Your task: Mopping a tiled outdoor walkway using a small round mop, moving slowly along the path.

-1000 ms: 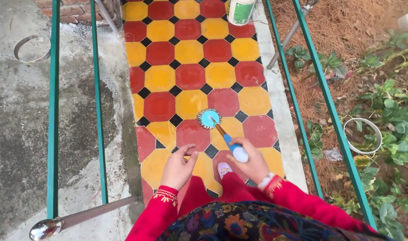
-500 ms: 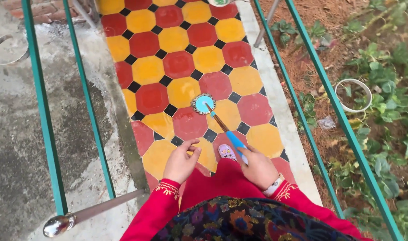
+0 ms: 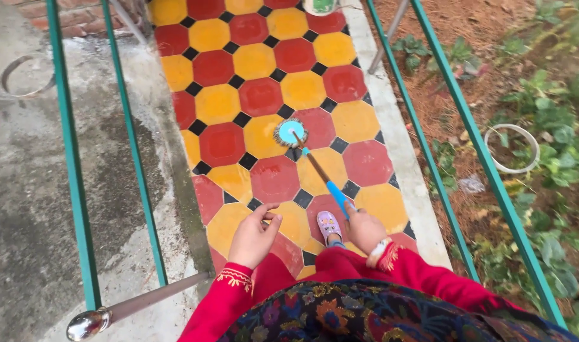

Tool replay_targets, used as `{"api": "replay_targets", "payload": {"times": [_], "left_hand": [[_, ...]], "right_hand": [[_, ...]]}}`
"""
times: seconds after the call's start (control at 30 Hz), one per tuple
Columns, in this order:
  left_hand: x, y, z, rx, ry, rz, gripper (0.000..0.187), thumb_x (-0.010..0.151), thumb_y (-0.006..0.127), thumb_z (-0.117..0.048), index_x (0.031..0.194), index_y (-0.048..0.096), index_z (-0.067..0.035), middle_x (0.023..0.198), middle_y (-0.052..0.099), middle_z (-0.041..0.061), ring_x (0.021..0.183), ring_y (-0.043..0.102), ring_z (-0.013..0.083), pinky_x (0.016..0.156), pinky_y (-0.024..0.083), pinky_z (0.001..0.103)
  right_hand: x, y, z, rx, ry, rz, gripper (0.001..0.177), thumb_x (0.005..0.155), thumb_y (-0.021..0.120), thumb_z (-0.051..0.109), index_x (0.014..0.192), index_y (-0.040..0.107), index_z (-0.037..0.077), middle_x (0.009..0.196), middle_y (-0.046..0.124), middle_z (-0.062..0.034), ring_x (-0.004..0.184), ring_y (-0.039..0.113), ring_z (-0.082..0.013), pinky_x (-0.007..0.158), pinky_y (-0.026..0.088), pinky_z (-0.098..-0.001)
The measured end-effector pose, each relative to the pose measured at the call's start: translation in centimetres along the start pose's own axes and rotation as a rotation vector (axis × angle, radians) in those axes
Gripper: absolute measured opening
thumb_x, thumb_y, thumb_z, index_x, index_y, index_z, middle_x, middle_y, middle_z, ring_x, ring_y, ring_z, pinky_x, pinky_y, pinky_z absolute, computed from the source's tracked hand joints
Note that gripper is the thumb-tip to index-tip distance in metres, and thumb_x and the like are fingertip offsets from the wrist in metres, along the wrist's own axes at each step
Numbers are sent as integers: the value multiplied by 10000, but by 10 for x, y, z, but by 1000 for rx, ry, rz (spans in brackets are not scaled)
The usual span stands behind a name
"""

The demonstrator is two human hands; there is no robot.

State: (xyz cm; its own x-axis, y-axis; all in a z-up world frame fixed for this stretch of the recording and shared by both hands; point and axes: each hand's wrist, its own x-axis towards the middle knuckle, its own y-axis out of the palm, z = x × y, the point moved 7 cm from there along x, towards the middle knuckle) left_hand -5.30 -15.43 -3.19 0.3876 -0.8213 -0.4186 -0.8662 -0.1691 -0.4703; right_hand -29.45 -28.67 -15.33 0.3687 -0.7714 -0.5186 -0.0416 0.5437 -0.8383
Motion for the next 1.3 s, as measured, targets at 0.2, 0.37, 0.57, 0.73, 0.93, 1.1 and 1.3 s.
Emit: {"api": "replay_targets", "payload": {"times": [0.2, 0.37, 0.57, 0.73, 0.93, 1.1, 1.3], "left_hand": [[4, -17, -13, 5, -66, -121, 376, 962, 614, -294, 1308, 699, -172, 1074, 788, 88, 839, 766, 235, 751, 589, 355], [3, -21, -36, -33, -119, -190, 374, 968, 616, -263, 1315, 698, -149, 1098, 785, 109, 858, 773, 254, 755, 599, 358], [-3, -24, -33, -67, -131, -241, 368, 971, 624, -234, 1318, 696, -136, 1096, 781, 124, 859, 775, 257, 749, 605, 361], [-6, -18, -27, -69, -107, -249, 379, 961, 623, -244, 1317, 697, -136, 1087, 787, 119, 845, 774, 261, 761, 600, 374], [-3, -4, -25, -18, 25, -172, 373, 958, 609, -325, 1302, 694, -209, 1071, 788, 67, 871, 764, 253, 762, 589, 393], [-5, 15, -25, 3, 52, -48, 373, 953, 617, -345, 1294, 699, -218, 1098, 782, 75, 879, 760, 245, 759, 583, 380], [0, 45, -27, -36, 95, 53, 380, 956, 631, -284, 1307, 704, -155, 1097, 780, 104, 805, 752, 239, 726, 574, 354]], "right_hand": [[99, -26, 10, -58, -116, -69, 601, 976, 502, 372, 1550, 448, 201, 1124, 727, -246, 1046, 727, -463, 902, 594, -546], [152, -81, 31, -23, -70, -58, 540, 984, 522, 344, 1508, 510, 210, 1222, 698, -286, 1159, 680, -468, 990, 555, -550], [178, -95, 27, -14, -31, -68, 553, 959, 562, 369, 1504, 527, 279, 1251, 700, -258, 1157, 687, -445, 973, 559, -540], [116, -135, 27, -34, -33, -1, 546, 985, 513, 340, 1522, 502, 242, 1317, 673, -261, 1245, 647, -425, 1075, 506, -511], [66, -137, 4, -111, -8, 22, 540, 969, 511, 390, 1488, 541, 242, 1320, 696, -210, 1271, 641, -384, 1125, 476, -480], [54, -85, -56, -80, 75, 60, 574, 953, 547, 414, 1512, 514, 287, 1306, 700, -214, 1248, 645, -410, 1065, 520, -525], [-14, -60, -66, -111, 139, 130, 590, 966, 505, 456, 1543, 456, 344, 1272, 718, -182, 1218, 668, -385, 1029, 544, -523]]}}
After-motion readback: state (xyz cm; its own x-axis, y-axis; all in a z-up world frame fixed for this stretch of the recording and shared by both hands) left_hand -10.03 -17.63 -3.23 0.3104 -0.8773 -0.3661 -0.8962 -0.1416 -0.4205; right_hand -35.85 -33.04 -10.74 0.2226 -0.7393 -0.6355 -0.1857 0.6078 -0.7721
